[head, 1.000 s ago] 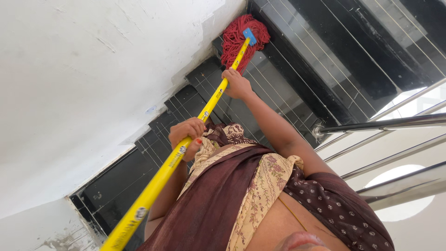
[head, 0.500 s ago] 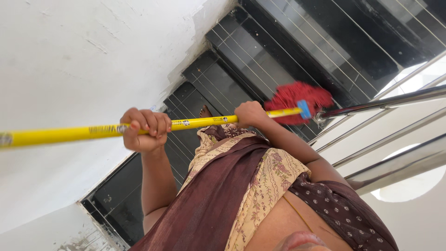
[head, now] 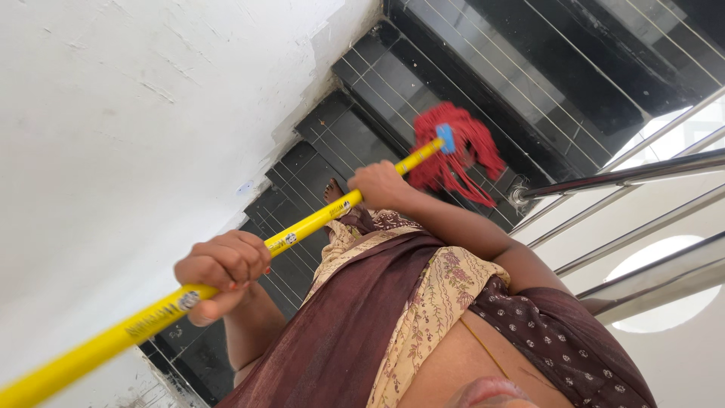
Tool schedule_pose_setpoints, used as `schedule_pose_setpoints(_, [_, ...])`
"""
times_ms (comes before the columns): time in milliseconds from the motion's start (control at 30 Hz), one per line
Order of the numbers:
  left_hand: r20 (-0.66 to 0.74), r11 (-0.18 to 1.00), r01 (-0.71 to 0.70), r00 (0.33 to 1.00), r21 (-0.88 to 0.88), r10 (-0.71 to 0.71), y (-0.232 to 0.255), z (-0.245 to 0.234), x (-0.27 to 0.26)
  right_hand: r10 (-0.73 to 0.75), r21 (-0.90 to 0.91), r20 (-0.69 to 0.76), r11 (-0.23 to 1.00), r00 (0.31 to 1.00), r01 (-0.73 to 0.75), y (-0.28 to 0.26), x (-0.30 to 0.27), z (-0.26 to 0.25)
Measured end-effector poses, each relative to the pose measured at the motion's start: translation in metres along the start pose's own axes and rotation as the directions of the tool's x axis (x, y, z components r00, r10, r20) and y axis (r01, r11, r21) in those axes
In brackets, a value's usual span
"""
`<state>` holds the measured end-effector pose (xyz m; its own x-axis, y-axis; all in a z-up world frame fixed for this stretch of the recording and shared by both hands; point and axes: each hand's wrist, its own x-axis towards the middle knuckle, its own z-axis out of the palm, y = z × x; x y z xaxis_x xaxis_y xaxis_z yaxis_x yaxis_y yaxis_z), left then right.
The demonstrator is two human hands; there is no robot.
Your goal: The person mops the steps of a staircase using a mop.
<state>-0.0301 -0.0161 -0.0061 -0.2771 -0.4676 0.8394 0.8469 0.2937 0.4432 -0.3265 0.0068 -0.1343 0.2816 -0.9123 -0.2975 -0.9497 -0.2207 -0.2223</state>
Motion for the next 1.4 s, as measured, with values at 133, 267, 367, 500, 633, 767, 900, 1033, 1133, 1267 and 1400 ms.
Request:
schedule_pose_setpoints(133, [0.042, 0.983, 0.061, 0.997, 0.174, -0.069, -0.029, 0.018, -0.011, 0.042, -0.023, -0.336, 0.998, 0.941, -0.053, 0.043, 0.061, 0.015])
schedule_pose_setpoints(267, [-0.003, 0.924, 0.117, 0.992, 0.363, -0.125, -0.082, 0.024, -0.026, 0.110, 0.096, -0.466, 0.993, 0.878, -0.073, 0.094, 0.104, 0.030])
schedule_pose_setpoints(367, [-0.092, 0.873, 0.131, 0.991, 0.470, -0.099, -0.098, 0.014, -0.037, 0.009, 0.214, -0.582, 0.967, 0.813, 0.142, 0.108, 0.113, 0.038])
schedule_pose_setpoints(500, [-0.192, 0.912, 0.123, 0.980, 0.392, -0.050, -0.099, -0.003, -0.049, -0.013, 0.080, -0.595, 0.994, 0.804, 0.076, 0.093, 0.107, 0.033])
schedule_pose_setpoints(633, [-0.244, 0.969, 0.078, 0.970, 0.236, -0.018, -0.065, -0.015, -0.038, 0.053, 0.099, -0.516, 0.995, 0.855, -0.003, 0.064, 0.077, 0.020])
schedule_pose_setpoints(767, [-0.355, 0.970, 0.178, 0.928, 0.167, -0.109, -0.025, -0.013, -0.024, 0.061, 0.045, -0.507, 0.998, 0.860, -0.044, 0.034, 0.038, 0.020])
schedule_pose_setpoints(900, [-0.336, 0.973, 0.228, 0.919, 0.021, -0.208, -0.018, -0.023, -0.021, 0.102, 0.034, -0.378, 0.995, 0.920, -0.096, 0.013, -0.006, 0.027])
schedule_pose_setpoints(1033, [-0.403, 0.951, 0.290, 0.861, -0.111, -0.309, -0.032, -0.030, -0.031, 0.175, 0.007, 0.001, 0.985, 0.985, -0.175, 0.003, -0.033, 0.027])
schedule_pose_setpoints(1133, [-0.402, 0.945, 0.280, 0.855, -0.171, -0.327, -0.034, -0.028, -0.036, 0.158, 0.029, 0.057, 0.987, 0.986, -0.160, -0.006, -0.040, 0.025])
schedule_pose_setpoints(1267, [-0.380, 0.962, 0.236, 0.885, -0.137, -0.271, -0.016, -0.017, -0.032, 0.092, 0.006, -0.012, 0.996, 0.996, -0.092, -0.014, -0.037, 0.016])
schedule_pose_setpoints(1400, [-0.222, 0.987, 0.162, 0.962, -0.004, -0.159, 0.002, -0.002, -0.022, -0.002, -0.027, -0.200, 1.000, 0.980, -0.003, -0.013, -0.020, 0.014])
